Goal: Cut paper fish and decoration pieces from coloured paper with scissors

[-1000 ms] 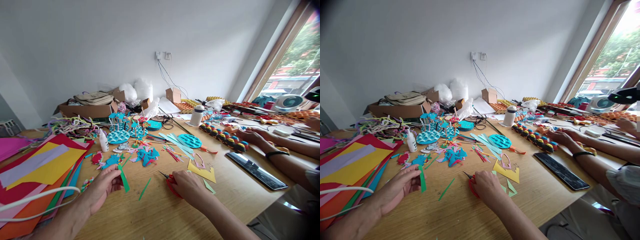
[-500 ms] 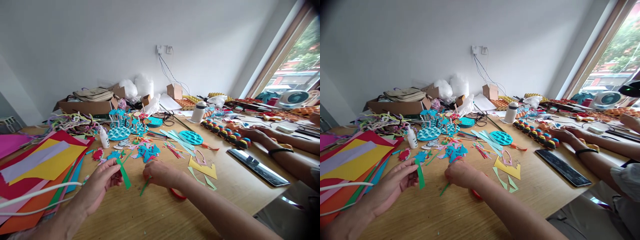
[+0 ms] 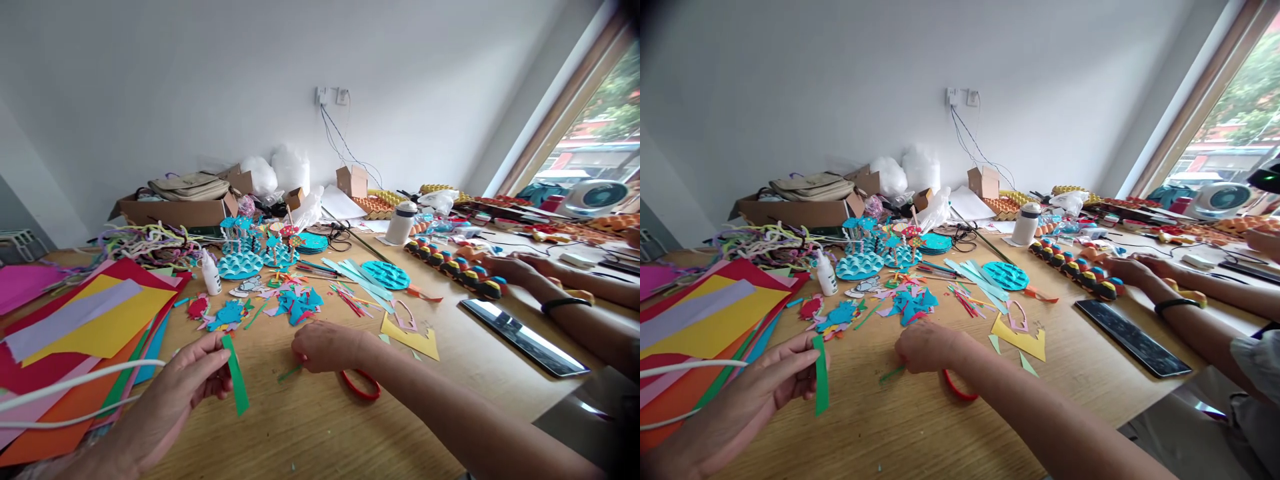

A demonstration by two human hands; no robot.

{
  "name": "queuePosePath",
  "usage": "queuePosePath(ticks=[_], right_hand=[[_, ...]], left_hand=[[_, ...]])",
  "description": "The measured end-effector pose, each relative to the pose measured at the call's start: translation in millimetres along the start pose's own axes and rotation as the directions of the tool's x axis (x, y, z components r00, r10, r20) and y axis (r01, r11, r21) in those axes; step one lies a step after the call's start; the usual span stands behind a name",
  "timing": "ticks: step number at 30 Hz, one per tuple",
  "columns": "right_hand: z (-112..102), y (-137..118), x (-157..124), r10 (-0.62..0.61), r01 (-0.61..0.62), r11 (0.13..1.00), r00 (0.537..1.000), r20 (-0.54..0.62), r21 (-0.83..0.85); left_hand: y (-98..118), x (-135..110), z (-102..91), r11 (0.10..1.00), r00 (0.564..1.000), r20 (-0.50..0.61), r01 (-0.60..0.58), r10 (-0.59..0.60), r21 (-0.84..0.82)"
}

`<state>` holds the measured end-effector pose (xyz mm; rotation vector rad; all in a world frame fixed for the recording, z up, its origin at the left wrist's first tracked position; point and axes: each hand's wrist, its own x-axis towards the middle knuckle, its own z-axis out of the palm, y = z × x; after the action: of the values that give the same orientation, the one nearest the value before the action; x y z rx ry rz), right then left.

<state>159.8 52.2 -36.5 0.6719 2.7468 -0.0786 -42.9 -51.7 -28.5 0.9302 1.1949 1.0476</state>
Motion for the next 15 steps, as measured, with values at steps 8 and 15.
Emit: queuePosePath(ticks=[8, 15], right_hand=[[-27, 14, 44, 0.001, -0.01, 0.998, 0.987, -0.158, -0.059], [-29, 27, 100, -0.08, 0.057, 0.985, 0.987, -0.138, -0.164]], left_hand=[[-18, -4, -6.6, 0.997, 0.997, -0.016, 0.079, -0.079, 0.024], [-24, -10, -2.3, 0.989, 0.994, 0.032, 0.102, -0.106, 0.103]])
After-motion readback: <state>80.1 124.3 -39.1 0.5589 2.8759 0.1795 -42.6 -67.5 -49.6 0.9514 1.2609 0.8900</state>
